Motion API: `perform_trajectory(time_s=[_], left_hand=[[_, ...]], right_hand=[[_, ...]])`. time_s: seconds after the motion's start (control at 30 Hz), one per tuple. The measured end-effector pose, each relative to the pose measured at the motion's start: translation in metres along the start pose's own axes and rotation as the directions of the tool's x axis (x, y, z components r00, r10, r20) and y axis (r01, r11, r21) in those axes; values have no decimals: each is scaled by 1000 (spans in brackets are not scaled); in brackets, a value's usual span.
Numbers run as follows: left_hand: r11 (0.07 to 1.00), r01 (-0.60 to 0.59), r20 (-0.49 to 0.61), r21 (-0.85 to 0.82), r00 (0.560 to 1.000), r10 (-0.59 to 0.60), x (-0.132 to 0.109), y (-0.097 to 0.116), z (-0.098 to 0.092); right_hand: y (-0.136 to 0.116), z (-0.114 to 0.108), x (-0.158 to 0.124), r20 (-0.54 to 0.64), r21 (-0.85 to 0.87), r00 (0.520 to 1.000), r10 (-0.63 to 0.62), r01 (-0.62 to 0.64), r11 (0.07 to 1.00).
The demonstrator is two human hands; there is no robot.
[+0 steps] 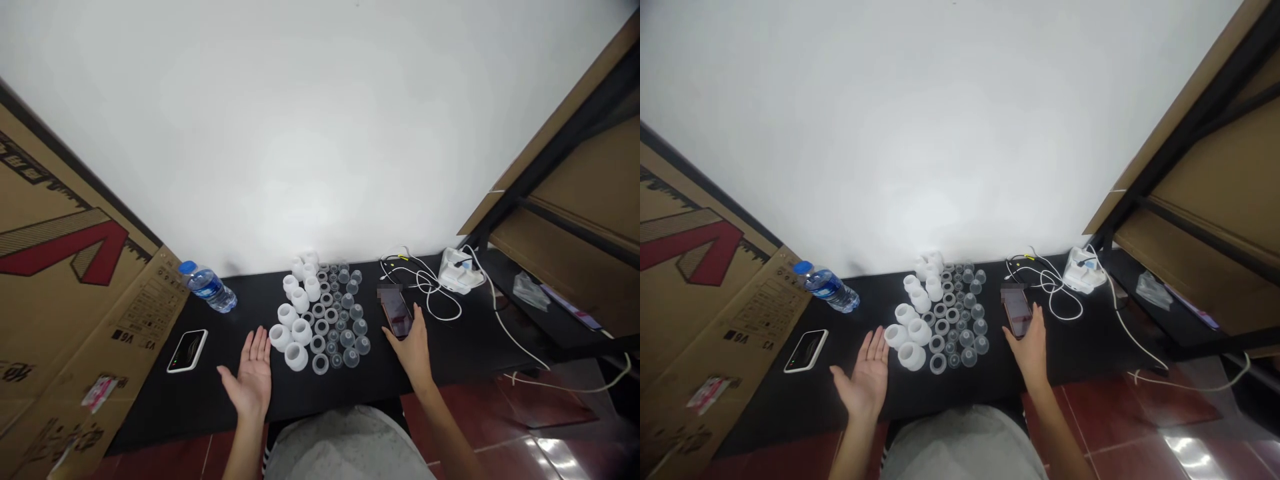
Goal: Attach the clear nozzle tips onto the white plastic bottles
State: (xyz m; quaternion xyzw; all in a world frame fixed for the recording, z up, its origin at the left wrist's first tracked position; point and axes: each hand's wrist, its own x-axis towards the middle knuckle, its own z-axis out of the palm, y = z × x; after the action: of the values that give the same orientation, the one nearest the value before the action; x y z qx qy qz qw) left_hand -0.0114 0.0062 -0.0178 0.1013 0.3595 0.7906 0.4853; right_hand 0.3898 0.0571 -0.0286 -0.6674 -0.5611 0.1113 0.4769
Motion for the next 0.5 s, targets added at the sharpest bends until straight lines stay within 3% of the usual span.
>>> perform_trajectory(time_s=[0.5], left_hand=[[1000, -1, -7, 4, 1000, 1, -1, 1, 1]], right_hand=[[13, -18, -2, -25, -74, 1000, 17, -19, 997]])
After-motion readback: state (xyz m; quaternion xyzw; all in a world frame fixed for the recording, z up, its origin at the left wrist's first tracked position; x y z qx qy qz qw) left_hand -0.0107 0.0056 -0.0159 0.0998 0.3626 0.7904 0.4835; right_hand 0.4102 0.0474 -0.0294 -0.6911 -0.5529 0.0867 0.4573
